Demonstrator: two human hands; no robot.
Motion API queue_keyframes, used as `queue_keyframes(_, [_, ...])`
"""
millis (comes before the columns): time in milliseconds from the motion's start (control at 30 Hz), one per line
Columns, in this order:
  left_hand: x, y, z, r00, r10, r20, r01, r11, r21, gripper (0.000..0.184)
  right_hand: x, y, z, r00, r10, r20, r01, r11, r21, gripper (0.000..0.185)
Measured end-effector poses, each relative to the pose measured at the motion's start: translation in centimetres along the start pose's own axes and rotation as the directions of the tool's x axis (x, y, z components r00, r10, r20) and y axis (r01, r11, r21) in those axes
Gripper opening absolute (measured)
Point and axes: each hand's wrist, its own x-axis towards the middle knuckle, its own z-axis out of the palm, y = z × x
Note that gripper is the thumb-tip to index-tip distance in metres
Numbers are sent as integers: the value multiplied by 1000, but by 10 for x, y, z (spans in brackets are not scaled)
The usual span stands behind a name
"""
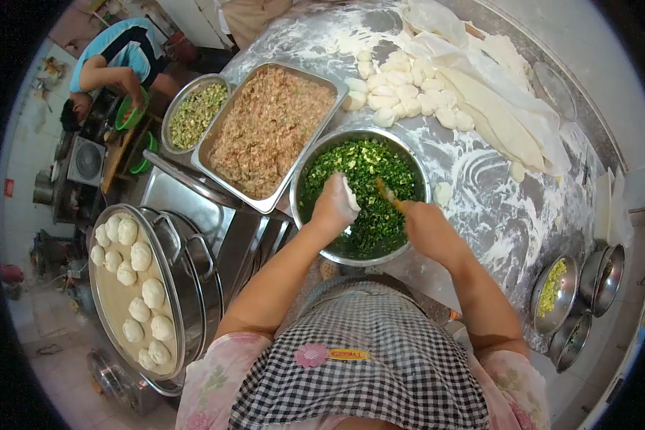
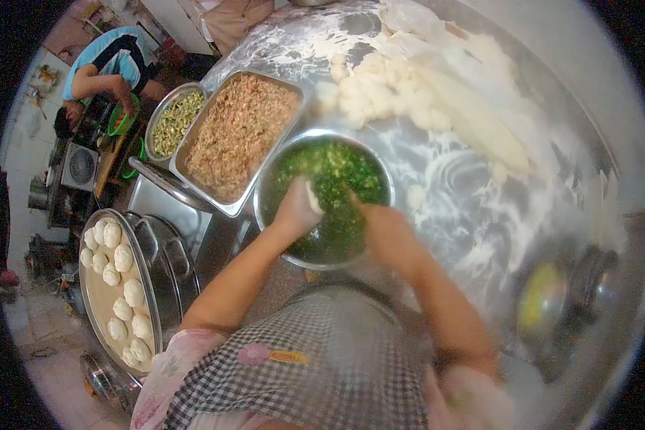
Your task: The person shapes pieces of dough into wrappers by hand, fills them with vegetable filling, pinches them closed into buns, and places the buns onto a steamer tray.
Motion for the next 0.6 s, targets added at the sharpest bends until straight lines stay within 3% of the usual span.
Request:
queue_keyframes(100, [-2, 7, 2, 990, -142, 1, 142, 990, 23, 61, 7, -6, 37, 999, -3, -43, 7, 997, 82, 38])
queue_keyframes(200, [1, 3, -3, 989, 20, -147, -5, 995, 99, 61, 6, -17, 42, 990, -73, -118, 69, 997, -34, 37])
queue_keyframes(300, [8, 4, -10, 995, -31, -92, 29, 999, -21, 62, 8, -8, 16, 989, -126, -80, 117, 987, -109, 37])
queue_keyframes(333, [11, -4, -8, 993, 8, -121, -5, 1000, 21, 60, 11, -1, 6, 989, -140, -56, 133, 985, -114, 37])
queue_keyframes(433, [17, -13, -6, 998, 46, -38, -44, 998, 54, 60, 27, 17, 7, 987, -145, -68, 152, 983, 104, 38])
queue_keyframes(467, [15, -6, -8, 999, -13, -31, 13, 1000, 2, 58, 31, 12, 13, 995, -27, 96, -4, 950, 313, 37])
queue_keyframes(567, [9, 4, -19, 997, -32, -69, 35, 999, 41, 60, 18, -16, 24, 995, -95, 9, 94, 991, 99, 37])
queue_keyframes(600, [4, 15, -25, 993, -16, -113, 20, 999, 30, 55, 13, -28, 27, 999, -29, 19, 29, 999, -15, 38])
